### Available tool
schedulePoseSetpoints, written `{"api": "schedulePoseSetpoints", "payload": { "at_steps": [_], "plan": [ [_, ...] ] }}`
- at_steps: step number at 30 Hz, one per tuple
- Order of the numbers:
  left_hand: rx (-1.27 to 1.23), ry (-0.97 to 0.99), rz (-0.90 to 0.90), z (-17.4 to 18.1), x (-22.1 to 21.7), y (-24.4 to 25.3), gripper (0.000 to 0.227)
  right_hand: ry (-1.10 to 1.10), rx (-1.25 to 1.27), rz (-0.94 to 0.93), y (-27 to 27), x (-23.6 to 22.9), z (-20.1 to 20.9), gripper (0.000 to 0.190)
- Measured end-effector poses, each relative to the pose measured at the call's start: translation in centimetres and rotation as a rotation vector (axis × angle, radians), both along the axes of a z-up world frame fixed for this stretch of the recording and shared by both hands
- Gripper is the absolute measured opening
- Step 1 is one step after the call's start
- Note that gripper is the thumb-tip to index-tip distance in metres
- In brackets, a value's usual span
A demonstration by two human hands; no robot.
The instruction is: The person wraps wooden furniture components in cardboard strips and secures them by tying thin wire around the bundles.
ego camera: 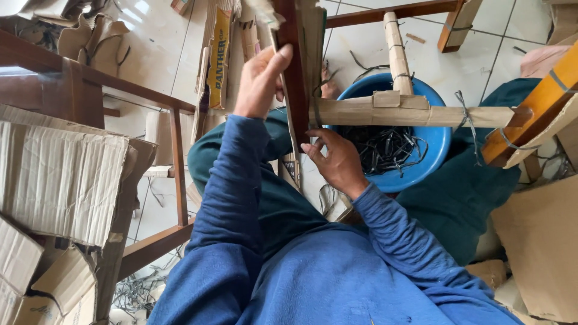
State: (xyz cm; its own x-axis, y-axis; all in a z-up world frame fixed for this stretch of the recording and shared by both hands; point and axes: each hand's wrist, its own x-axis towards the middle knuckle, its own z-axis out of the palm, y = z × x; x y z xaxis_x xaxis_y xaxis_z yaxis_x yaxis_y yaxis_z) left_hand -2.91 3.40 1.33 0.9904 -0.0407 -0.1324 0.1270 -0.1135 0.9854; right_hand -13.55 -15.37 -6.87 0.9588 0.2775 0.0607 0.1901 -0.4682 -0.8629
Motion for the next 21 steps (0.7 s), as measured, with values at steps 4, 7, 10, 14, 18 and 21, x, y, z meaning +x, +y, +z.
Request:
{"api": "schedulePoseSetpoints", "payload": {
  "at_steps": [4, 7, 10, 14, 18, 21],
  "plan": [
    [0.383, -0.273, 0.111, -1.2, 0.4, -0.3, 0.050, 0.129, -0.183, -0.001, 0.5, 0.3, -1.4, 0.038],
    [0.380, -0.287, 0.292, 0.1, 0.2, -1.5, 0.056, 0.051, -0.238, -0.045, 1.2, -0.8, -2.3, 0.036],
    [0.414, -0.261, 0.383, -0.4, -0.1, -2.3, 0.060, -0.142, -0.416, -0.060, 2.3, -1.8, -3.8, 0.044],
    [0.364, -0.160, 0.437, 0.8, -0.3, -2.7, 0.063, -0.210, -0.587, -0.053, 3.9, -1.3, -4.5, 0.039],
    [0.323, -0.248, 0.210, 1.9, -0.8, -1.8, 0.070, -0.118, -0.442, -0.080, 4.0, -0.9, -4.2, 0.029],
    [0.189, -0.231, 0.001, -2.9, -0.5, 0.6, 0.093, -0.111, -0.354, -0.093, 3.5, -1.0, -4.4, 0.033]
  ]
}}
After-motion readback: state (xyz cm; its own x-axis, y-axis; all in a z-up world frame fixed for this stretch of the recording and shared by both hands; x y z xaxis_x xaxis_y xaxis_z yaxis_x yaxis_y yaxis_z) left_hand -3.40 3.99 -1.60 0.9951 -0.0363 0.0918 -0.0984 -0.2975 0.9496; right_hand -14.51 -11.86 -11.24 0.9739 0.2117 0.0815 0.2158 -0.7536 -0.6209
